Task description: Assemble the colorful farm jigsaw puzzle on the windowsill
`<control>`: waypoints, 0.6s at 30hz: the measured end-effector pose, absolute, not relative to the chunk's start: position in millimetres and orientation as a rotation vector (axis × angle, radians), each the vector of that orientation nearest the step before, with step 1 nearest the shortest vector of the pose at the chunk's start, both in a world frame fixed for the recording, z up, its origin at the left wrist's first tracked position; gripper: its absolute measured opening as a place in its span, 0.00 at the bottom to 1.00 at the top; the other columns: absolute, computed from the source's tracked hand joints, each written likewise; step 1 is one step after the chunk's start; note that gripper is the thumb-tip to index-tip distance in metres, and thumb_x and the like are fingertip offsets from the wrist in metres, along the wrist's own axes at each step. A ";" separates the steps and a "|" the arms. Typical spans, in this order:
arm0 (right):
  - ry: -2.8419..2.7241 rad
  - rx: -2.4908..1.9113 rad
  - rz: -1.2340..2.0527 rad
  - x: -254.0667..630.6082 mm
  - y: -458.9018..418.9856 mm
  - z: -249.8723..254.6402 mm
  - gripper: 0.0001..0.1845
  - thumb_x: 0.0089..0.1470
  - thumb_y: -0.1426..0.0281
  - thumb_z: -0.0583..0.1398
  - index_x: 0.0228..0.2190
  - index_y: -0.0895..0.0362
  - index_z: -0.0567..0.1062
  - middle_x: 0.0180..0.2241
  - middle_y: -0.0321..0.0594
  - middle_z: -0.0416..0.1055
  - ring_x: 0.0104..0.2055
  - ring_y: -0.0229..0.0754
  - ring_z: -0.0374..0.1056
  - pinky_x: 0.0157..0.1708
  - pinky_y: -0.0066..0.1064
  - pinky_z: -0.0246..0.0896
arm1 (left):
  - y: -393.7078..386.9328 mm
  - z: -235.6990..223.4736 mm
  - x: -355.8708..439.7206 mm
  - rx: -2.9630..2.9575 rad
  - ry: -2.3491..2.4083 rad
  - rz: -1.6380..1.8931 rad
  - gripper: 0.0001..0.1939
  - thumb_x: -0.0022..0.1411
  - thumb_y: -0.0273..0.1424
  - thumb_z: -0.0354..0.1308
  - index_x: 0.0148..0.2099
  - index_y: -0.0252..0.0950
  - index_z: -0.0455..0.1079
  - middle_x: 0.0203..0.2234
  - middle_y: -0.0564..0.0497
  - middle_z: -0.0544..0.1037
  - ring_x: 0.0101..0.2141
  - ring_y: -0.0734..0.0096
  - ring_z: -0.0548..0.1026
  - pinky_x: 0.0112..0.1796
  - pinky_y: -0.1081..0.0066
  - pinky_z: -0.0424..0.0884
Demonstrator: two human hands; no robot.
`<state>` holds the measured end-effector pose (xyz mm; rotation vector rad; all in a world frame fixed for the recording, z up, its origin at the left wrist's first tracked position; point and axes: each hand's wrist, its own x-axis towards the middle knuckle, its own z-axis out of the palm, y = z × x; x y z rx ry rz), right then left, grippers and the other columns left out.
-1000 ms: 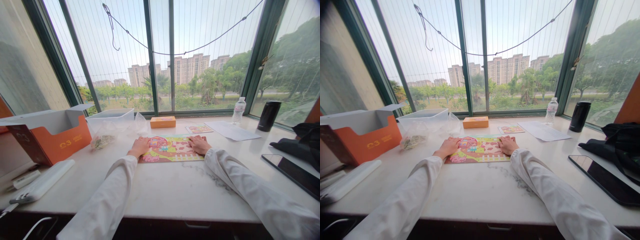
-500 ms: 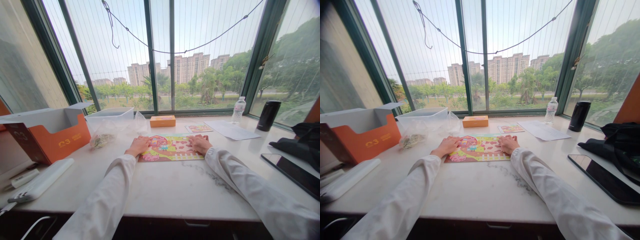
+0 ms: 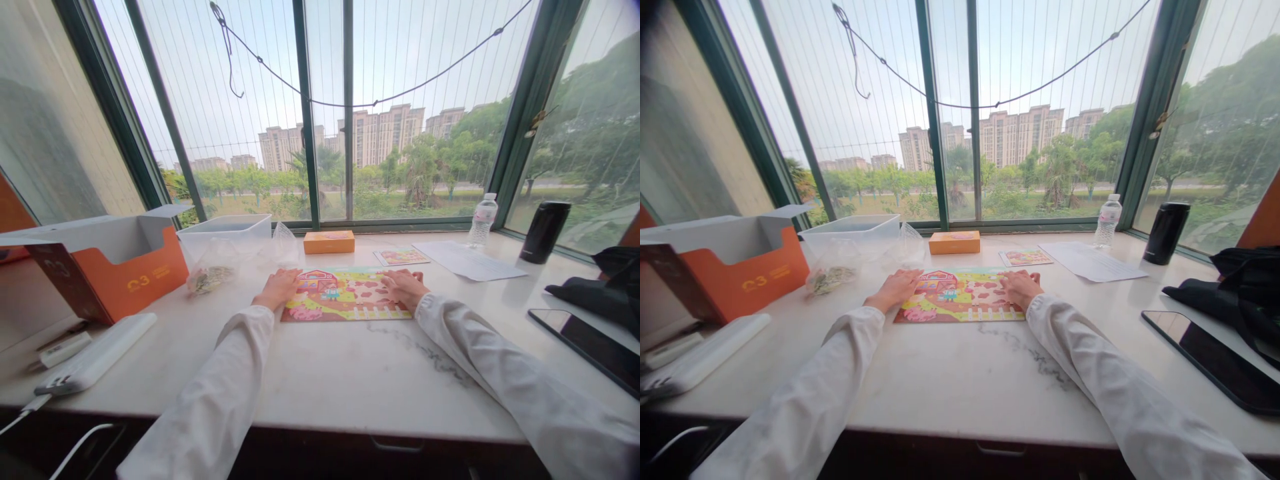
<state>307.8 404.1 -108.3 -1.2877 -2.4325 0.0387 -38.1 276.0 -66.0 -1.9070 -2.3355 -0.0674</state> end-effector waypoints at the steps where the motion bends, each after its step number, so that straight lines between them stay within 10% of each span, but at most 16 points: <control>1: -2.434 -1.317 0.069 311.5 403.4 -105.7 0.23 0.64 0.63 0.46 0.51 0.51 0.75 0.49 0.43 0.76 0.55 0.51 0.66 0.52 0.43 0.54 | 273.0 -63.1 -40.9 -1.885 -2.346 -0.081 0.26 0.69 0.31 0.41 0.66 0.44 0.62 0.60 0.48 0.71 0.58 0.58 0.67 0.56 0.58 0.64; 18: -2.387 -1.510 0.226 308.8 392.6 -114.1 0.23 0.65 0.61 0.46 0.50 0.51 0.76 0.45 0.44 0.78 0.51 0.52 0.69 0.51 0.43 0.54 | 257.5 -49.9 -39.4 -2.025 -2.330 -0.169 0.24 0.60 0.24 0.48 0.54 0.44 0.77 0.51 0.52 0.78 0.52 0.65 0.74 0.52 0.70 0.68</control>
